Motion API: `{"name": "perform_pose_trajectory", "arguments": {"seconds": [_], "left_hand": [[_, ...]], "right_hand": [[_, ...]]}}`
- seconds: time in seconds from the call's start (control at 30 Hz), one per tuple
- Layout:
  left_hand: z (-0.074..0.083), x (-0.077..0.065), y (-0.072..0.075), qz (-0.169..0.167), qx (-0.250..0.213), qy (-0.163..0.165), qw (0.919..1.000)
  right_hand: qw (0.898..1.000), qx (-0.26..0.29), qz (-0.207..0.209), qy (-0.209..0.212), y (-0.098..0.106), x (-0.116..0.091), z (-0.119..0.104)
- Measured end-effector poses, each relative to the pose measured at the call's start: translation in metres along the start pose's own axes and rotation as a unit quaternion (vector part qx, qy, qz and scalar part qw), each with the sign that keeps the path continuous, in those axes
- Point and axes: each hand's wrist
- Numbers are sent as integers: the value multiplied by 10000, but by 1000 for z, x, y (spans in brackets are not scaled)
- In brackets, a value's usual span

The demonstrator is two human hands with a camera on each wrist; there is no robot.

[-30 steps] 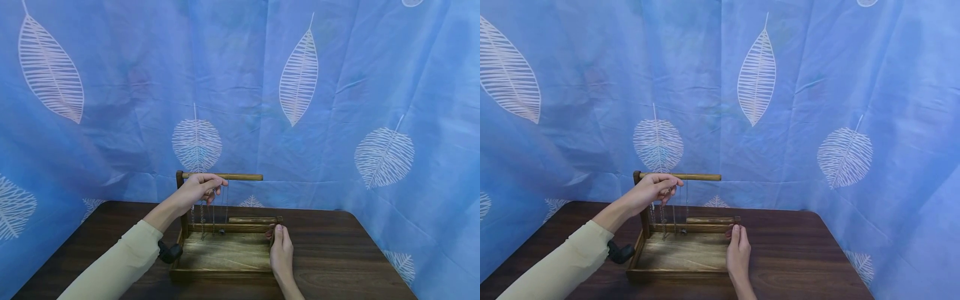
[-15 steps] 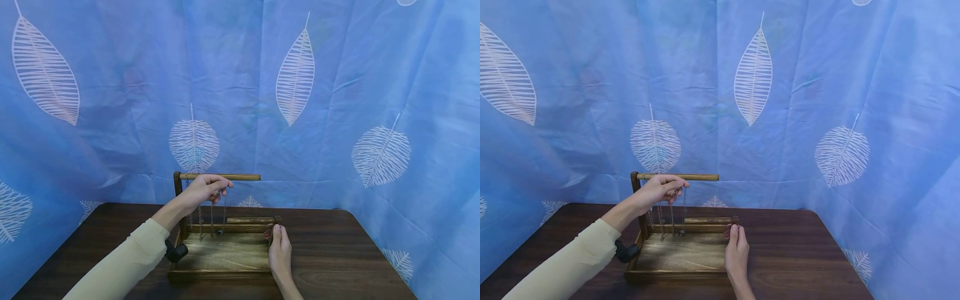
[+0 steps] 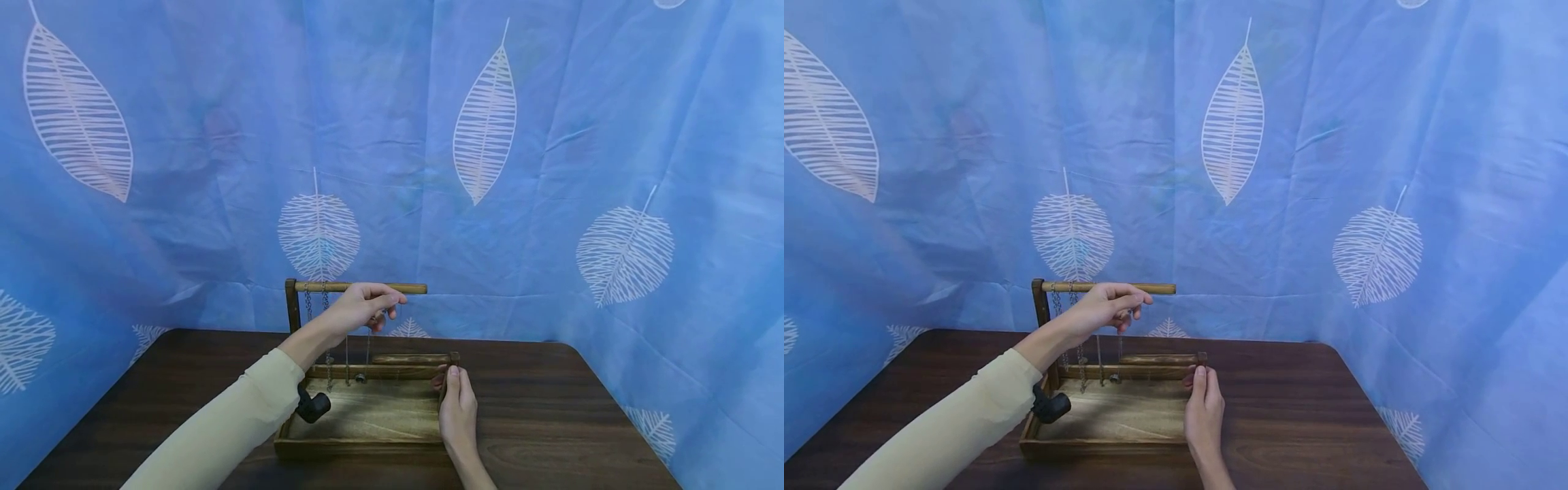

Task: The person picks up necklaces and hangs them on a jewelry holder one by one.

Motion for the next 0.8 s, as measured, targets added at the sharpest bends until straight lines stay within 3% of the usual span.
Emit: {"name": "perform_pose_trajectory", "arguments": {"seconds": [0.53,0.8], "left_hand": [[3,24,-37,-314,-311,40,9990],[3,33,-46,-256,-400,82,9988]], "right_hand": [[9999,-93,68,75,1,-1,-1],[9997,-84,153,170,0,-1,-2]]}}
Point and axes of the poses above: each hand's wrist, its own x-axis towards the middle knuckle, its own y-axis out of the back of the hand, z = x × y, and after that the axes turned 8 degrees about -y, right-handed
